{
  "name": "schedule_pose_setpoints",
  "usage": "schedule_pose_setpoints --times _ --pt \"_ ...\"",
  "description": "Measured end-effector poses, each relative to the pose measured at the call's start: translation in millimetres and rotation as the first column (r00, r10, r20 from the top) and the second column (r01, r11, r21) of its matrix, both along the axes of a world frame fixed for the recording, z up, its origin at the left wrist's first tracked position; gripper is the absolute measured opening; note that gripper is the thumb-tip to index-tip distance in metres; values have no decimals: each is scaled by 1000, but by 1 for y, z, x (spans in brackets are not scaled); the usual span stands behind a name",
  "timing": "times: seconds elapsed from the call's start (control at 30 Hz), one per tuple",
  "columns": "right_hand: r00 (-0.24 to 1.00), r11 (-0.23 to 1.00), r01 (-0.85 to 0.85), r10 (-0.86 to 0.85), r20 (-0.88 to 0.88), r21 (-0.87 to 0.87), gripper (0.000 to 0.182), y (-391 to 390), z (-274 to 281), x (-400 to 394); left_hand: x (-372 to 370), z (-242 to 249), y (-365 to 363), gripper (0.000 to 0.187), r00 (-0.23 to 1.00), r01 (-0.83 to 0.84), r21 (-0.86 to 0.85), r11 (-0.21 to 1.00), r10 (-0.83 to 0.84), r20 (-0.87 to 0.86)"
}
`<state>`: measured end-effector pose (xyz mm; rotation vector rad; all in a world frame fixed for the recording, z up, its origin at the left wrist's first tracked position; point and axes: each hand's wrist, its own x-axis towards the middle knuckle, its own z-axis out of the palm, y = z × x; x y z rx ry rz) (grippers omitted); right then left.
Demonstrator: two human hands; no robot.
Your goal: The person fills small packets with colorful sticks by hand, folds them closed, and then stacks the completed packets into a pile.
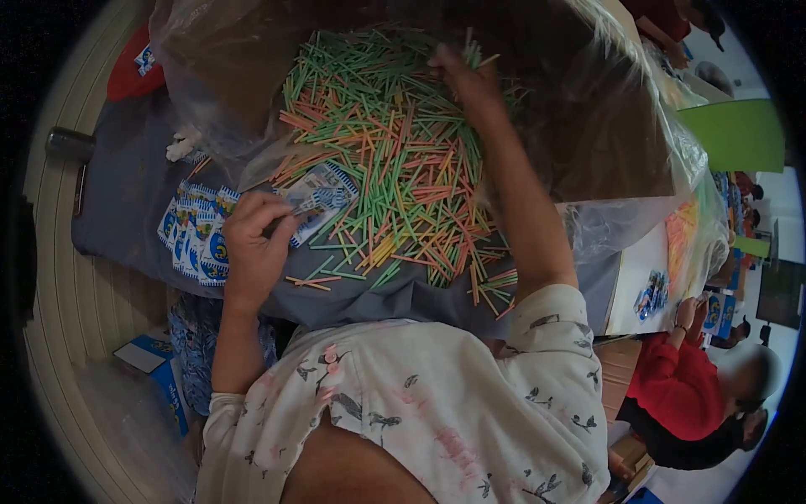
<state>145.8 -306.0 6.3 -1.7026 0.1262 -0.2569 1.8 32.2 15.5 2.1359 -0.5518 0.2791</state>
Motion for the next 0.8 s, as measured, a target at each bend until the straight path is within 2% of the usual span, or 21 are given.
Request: schedule_pose_setpoints --times 0.03,0.07,0.1,0.13,0.2,0.23,0.27,0.3,0.33,0.4,0.47,0.5,0.53,0.57,0.63,0.7,0.77,0.8 --pt "1000 1000 6 -6 1 0 46 -15 3 -1 2 5 0 12 999 14 -139 990 -19 -37" --pt "974 968 -221 214 72 116 48 -39 7 -2 3 9 -1 11 996 21 -273 962 -43 -74" --pt "895 872 -442 413 169 210 51 -52 9 -3 6 13 -4 11 996 24 -270 963 -46 -73" --pt "896 872 -440 410 173 212 51 -42 19 -11 11 16 -10 11 999 18 -329 944 -31 -35" --pt "805 694 -587 444 393 417 58 -19 41 -35 20 21 -26 12 1000 14 -389 921 -12 8" --pt "802 692 -591 447 397 415 58 -8 50 -44 25 23 -37 12 996 14 -451 892 -51 -71" --pt "784 640 -615 435 442 461 60 4 57 -53 29 24 -46 13 985 6 -511 860 -94 -147" --pt "768 583 -637 418 486 504 61 14 63 -59 34 22 -55 13 985 3 -509 861 -89 -145" --pt "766 580 -639 420 487 506 61 22 67 -64 39 18 -65 13 976 15 -550 835 -132 -173" --pt "682 527 -720 418 600 451 63 34 74 -72 43 16 -78 13 964 26 -588 808 -177 -200" --pt "665 547 -731 436 606 408 63 45 77 -77 45 20 -89 14 928 46 -674 737 -282 -245" --pt "646 564 -742 458 611 362 63 50 78 -80 44 21 -94 14 927 51 -672 739 -285 -243" --pt "658 639 -713 466 592 288 62 56 79 -82 44 22 -97 15 932 74 -685 725 -294 -211" --pt "657 640 -712 463 595 288 62 57 76 -83 43 23 -99 15 937 95 -697 711 -301 -179" --pt "767 719 -612 439 467 330 61 58 67 -83 41 21 -101 15 945 93 -674 733 -278 -172" --pt "809 750 -563 417 414 346 61 60 65 -87 41 17 -98 16 954 85 -650 755 -250 -165" --pt "851 783 -507 389 354 359 60 60 64 -89 41 12 -93 17 969 121 -545 829 -217 -116" --pt "890 767 -440 300 344 468 58 60 65 -89 40 12 -92 17 969 118 -545 830 -216 -119"
